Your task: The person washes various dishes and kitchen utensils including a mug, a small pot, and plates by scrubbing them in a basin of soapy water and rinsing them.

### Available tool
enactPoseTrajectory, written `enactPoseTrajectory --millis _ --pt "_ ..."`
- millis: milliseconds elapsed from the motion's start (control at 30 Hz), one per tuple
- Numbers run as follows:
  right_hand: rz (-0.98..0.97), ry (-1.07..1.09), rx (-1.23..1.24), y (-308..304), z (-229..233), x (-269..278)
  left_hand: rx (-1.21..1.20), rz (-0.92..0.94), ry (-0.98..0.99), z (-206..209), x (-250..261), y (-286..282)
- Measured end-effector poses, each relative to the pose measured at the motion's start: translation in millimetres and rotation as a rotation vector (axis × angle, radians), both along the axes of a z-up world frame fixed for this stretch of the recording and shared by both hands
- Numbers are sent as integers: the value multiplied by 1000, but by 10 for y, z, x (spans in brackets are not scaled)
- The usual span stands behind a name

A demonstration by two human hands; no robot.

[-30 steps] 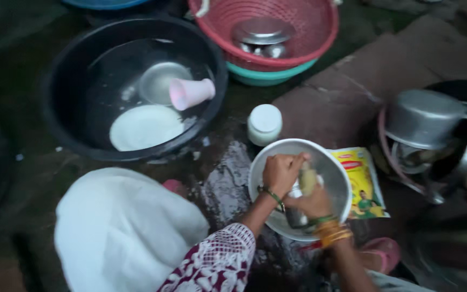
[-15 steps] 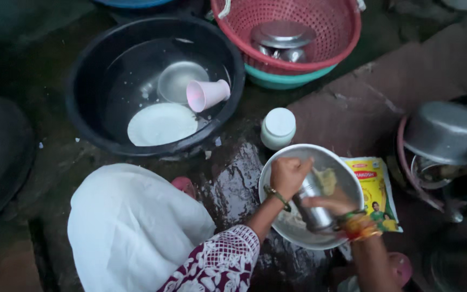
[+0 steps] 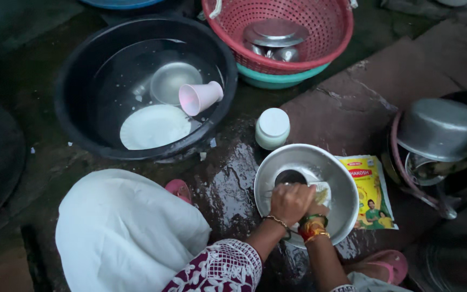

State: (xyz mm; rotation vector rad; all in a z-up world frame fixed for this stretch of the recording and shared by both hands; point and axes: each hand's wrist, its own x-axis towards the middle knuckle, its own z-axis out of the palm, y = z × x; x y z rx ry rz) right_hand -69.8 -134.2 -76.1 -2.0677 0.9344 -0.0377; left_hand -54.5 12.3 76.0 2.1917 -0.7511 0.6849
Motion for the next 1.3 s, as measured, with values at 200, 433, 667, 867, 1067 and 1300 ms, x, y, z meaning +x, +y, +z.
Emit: enactPoseTrajectory --millis 200,433,667,867,1067,1300 --pt "503 537 -149 83 159 111 -89 561 201 -201 598 379" --pt "586 -448 388 1464 2027 1110 -958 1027 299 228 1756 1608" --pt "840 -404 50 2262 2146 1896 -658 1146 590 -568 2752 2375" --pt "1002 -475 -254 2342 1691 2190 -582 1037 1089 -967 2986 2588" --pt "1028 -450 -327 2373 1484 2285 -421 1019 1350 -622 2863 2852" --pt "774 -665 -158 2151 1533 1977 -269 953 519 237 2320 2126"
